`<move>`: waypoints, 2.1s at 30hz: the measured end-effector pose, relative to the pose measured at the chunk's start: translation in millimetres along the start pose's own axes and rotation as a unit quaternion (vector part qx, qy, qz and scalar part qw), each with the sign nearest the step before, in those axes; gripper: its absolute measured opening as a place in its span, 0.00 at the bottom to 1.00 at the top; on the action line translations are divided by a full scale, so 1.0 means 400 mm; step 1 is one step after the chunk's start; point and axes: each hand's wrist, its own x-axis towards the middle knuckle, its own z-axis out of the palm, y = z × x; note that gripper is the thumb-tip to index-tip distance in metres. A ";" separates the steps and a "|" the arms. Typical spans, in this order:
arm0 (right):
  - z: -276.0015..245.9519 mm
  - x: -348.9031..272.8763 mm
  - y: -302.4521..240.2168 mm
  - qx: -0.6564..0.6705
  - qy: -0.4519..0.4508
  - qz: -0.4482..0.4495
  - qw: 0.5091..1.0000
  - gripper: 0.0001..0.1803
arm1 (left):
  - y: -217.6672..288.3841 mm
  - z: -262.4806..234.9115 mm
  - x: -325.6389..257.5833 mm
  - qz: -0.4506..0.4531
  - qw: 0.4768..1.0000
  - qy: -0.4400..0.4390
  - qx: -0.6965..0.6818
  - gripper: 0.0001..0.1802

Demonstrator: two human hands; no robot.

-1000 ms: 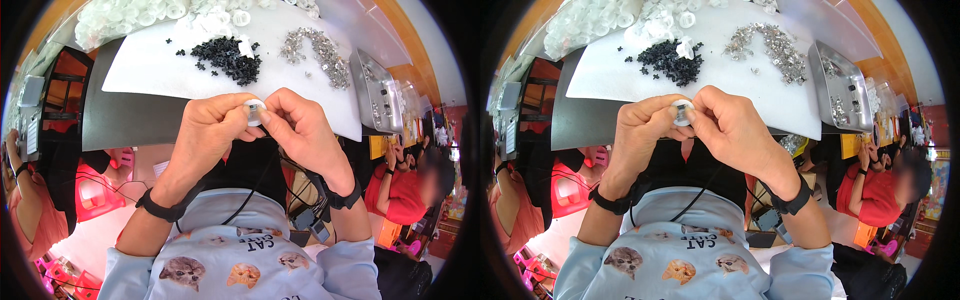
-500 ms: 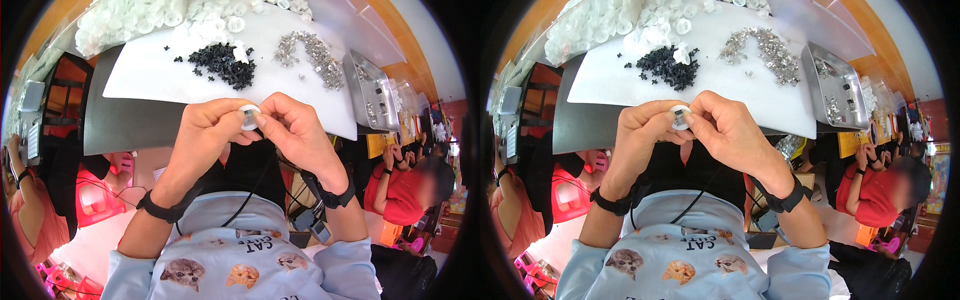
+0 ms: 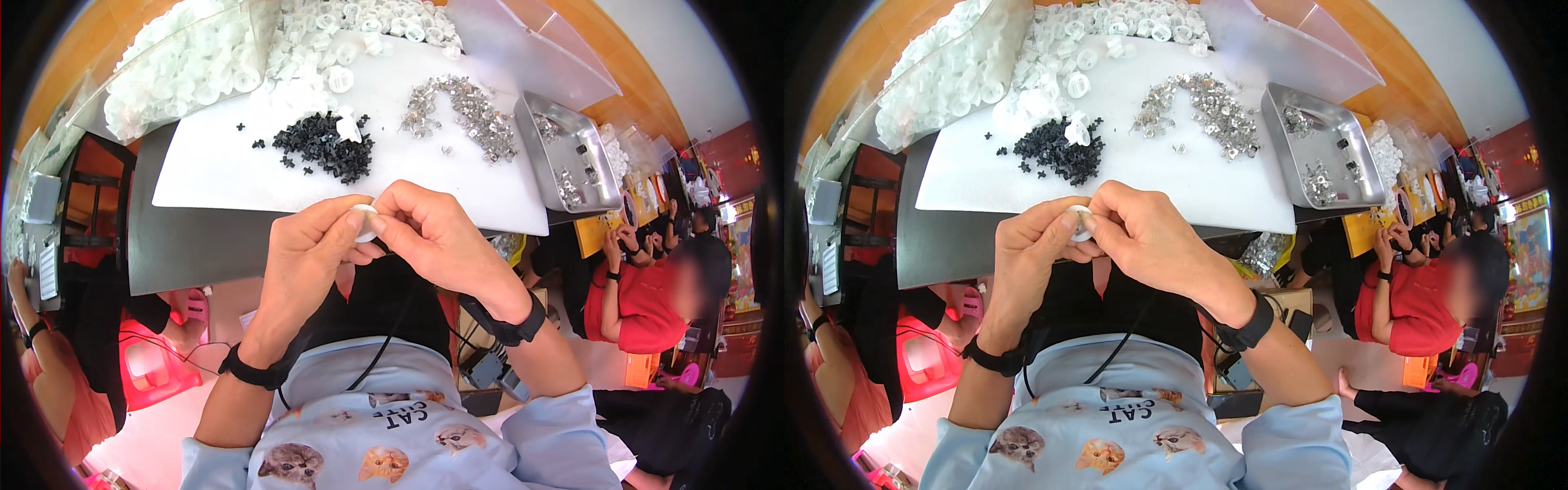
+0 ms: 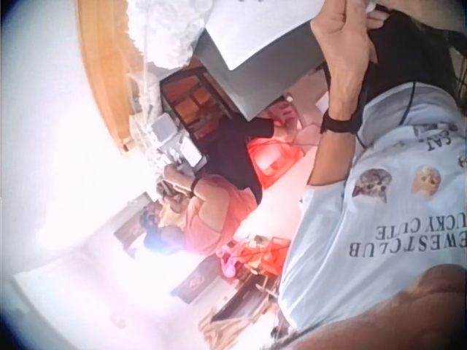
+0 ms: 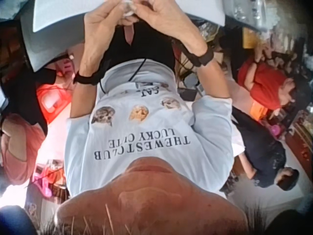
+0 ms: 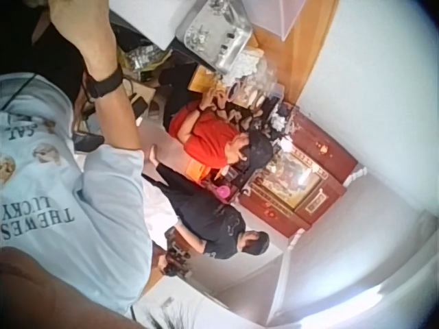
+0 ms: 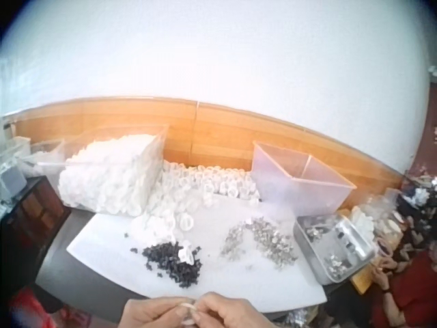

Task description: Assembling small plastic and metal components into a circular white plastic housing.

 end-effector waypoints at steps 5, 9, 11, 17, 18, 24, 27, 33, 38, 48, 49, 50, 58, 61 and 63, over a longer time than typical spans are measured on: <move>-0.108 -0.029 -0.094 -0.043 0.034 0.030 0.998 0.08 | 0.019 -0.006 0.000 0.002 0.999 -0.013 -0.031 0.21; -0.280 -0.049 -0.181 -0.131 0.123 0.072 0.981 0.08 | 0.008 -0.012 -0.003 -0.023 0.999 -0.023 -0.037 0.22; -0.367 -0.023 -0.190 -0.175 0.166 0.064 0.968 0.09 | 0.002 -0.011 -0.005 -0.018 0.999 -0.022 -0.026 0.21; -0.565 0.116 -0.201 -0.243 0.312 0.012 0.918 0.13 | -0.010 -0.008 -0.001 -0.002 0.999 -0.023 -0.027 0.16; -0.555 0.129 -0.193 -0.242 0.308 0.010 0.920 0.13 | -0.009 -0.009 -0.003 -0.001 0.999 -0.018 -0.027 0.16; -0.363 0.182 -0.141 -0.287 0.117 -0.035 0.950 0.15 | -0.012 -0.011 -0.004 0.002 1.000 -0.016 -0.020 0.16; -0.260 0.217 -0.076 -0.352 0.001 -0.048 0.935 0.14 | -0.006 -0.019 -0.006 0.000 1.000 -0.022 0.001 0.16; -0.160 0.257 -0.026 -0.428 -0.041 -0.113 0.896 0.13 | 0.007 -0.012 -0.007 -0.023 1.000 -0.012 0.010 0.15; -0.101 0.350 -0.012 -0.477 0.019 -0.127 0.869 0.10 | -0.003 0.000 -0.001 -0.021 1.000 -0.022 -0.007 0.17; -0.074 0.422 -0.010 -0.457 0.025 -0.133 0.879 0.09 | 0.006 -0.005 -0.002 -0.026 0.999 -0.013 -0.037 0.15; -0.074 0.426 -0.011 -0.458 0.029 -0.129 0.879 0.09 | 0.006 -0.003 0.000 -0.027 0.999 -0.018 -0.037 0.15; -0.075 0.431 -0.013 -0.454 0.029 -0.110 0.884 0.08 | 0.008 -0.001 0.003 -0.026 0.999 -0.026 -0.029 0.16; -0.101 0.338 -0.052 -0.390 0.023 -0.143 0.909 0.06 | 0.010 -0.013 0.002 -0.030 0.999 -0.003 -0.034 0.18; -0.113 0.228 -0.100 -0.259 -0.028 -0.080 0.962 0.07 | 0.012 -0.024 0.012 -0.043 0.996 -0.027 -0.079 0.22; -0.121 0.184 -0.083 -0.188 -0.070 -0.067 0.977 0.06 | 0.017 -0.019 0.016 -0.036 0.996 -0.016 -0.084 0.22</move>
